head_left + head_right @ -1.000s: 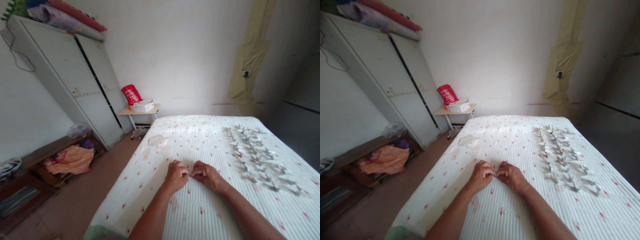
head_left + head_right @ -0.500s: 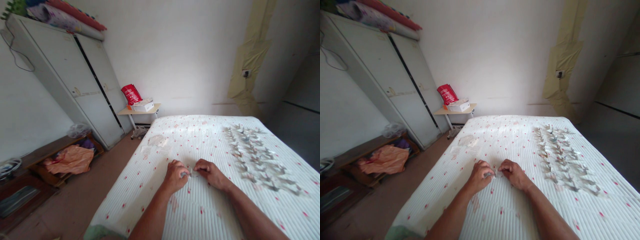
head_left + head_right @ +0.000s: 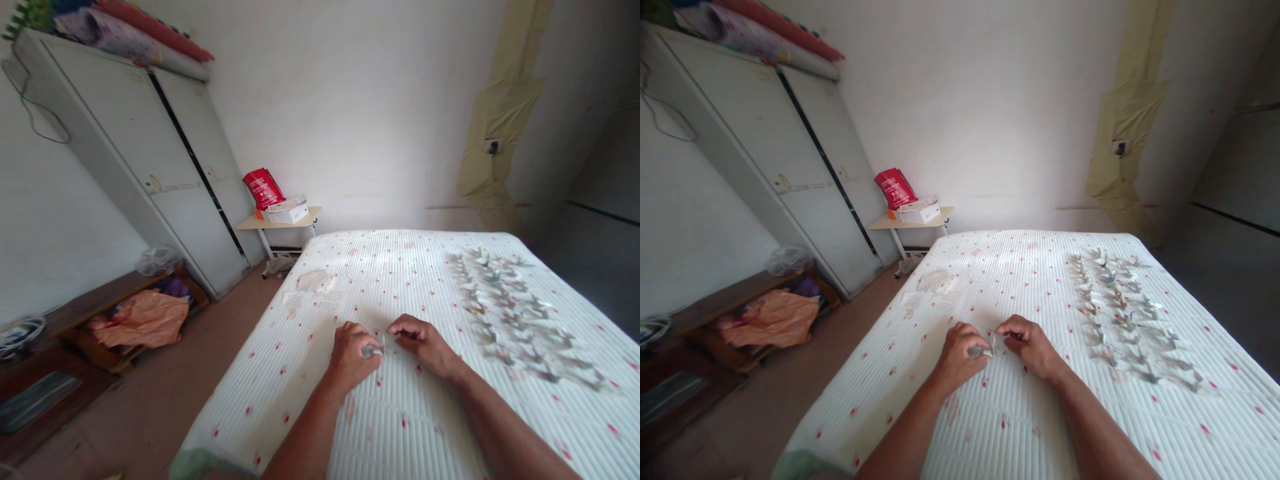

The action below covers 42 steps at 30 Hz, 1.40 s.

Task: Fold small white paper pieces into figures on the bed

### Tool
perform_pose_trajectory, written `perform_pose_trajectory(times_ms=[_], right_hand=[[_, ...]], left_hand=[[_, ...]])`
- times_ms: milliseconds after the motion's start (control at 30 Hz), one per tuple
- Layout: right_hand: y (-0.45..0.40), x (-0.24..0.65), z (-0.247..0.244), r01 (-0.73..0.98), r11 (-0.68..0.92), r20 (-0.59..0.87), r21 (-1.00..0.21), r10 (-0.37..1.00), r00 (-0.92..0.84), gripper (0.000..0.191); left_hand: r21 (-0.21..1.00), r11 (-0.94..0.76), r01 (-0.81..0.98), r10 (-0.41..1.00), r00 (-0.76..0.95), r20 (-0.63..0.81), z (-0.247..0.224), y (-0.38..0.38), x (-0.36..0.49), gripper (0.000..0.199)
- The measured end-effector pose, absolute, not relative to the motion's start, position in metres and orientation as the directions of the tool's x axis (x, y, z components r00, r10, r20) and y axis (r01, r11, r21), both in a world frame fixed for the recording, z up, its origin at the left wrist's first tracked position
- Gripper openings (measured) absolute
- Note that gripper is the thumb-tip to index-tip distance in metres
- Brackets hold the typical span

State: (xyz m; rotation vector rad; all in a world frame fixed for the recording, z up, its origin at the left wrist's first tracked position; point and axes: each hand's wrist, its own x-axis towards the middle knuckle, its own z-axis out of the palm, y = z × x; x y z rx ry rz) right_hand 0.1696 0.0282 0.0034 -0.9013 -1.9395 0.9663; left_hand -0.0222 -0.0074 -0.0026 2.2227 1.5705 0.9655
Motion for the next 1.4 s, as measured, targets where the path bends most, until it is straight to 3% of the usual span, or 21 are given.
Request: perform_pose_trajectory(times_ms=[267,600,1400], right_hand=[[0.024,0.162,0.004,0.194,0.535,0.376,-0.822,0.766,-0.521,0.02],[0.019,0.161,0.008,0.316,0.537,0.304,-0.782,0.772,-0.559,0.027],[0.014,0.153,0.009,0.352,0.597,0.347,-0.721,0.75,-0.563,0.013]], left_hand=[[0.551,-0.35,0.757,0.919,0.163,0.36,-0.002,-0.007,-0.015,0.014],[0.563,-0.322,0.761,0.939,0.184,0.289,-0.005,-0.004,-0.013,0.018],[0.545,-0.31,0.779,0.944,0.186,0.272,-0.01,-0.003,-0.013,0.01]])
